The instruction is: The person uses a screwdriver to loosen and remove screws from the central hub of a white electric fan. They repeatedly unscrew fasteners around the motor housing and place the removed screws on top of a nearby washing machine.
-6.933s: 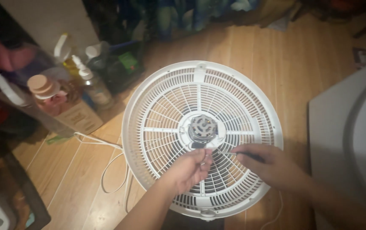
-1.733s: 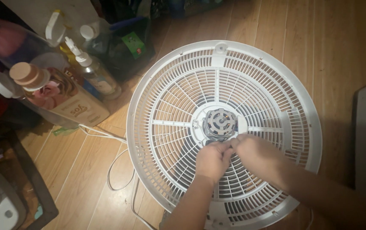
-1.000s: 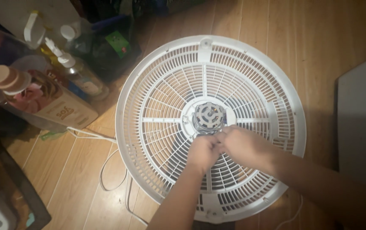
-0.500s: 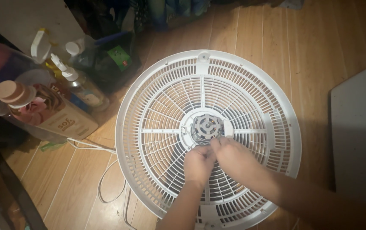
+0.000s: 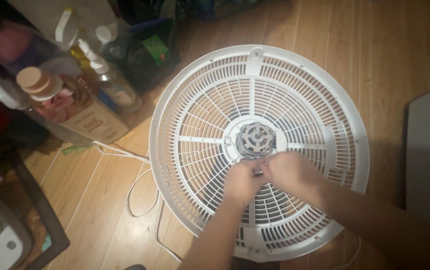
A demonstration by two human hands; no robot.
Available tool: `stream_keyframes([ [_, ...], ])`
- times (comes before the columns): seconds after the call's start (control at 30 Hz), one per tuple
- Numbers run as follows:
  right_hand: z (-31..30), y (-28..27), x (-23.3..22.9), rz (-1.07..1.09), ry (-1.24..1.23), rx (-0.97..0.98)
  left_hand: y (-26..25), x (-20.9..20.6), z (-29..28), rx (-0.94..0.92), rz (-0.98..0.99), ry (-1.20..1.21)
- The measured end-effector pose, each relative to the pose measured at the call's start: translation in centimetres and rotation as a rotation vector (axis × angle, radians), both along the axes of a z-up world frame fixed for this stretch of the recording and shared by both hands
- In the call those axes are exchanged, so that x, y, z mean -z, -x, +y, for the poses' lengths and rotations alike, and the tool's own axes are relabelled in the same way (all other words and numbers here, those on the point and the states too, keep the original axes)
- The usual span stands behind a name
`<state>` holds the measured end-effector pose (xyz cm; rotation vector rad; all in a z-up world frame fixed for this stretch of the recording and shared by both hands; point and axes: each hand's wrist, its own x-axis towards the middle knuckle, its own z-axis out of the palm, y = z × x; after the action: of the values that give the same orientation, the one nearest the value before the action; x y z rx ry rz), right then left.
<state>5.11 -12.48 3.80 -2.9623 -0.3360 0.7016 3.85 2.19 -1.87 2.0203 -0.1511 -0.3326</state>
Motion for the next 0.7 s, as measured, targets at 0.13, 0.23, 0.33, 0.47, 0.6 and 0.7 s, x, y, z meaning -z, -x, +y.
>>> stream_keyframes([
  [0.13,0.6,0.0,-0.9,0.126,0.132,0.126,0.7,0.6,-1.1,-0.137,0.173,0.084],
  [0.23,-1.1,0.6,-0.1,0.019,-0.027,0.053,0.4,1.2,-1.4,-0.132,0.002,0.046],
  [0.33,-2.3,1.3,1.8,-0.241,-0.115,-0.261,0.3,1.2,-1.3,-0.080,-0.003,-0.010],
  [0.47,-2.7,0.9,3.1,-0.191,-0.111,-0.078,0.8,0.3,-1.7,-0.122,0.084,-0.051],
  [0.6,-1.9,-0.4,2.9,-0.141,-0.073,-0.091,1.6,0.1,-1.9,-0.219,0.152,-0.128],
  [0.7,-1.9,-0.3,2.7,-0.051,-0.065,0.062,1.9,0.8,-2.2,-0.221,0.128,-0.214],
])
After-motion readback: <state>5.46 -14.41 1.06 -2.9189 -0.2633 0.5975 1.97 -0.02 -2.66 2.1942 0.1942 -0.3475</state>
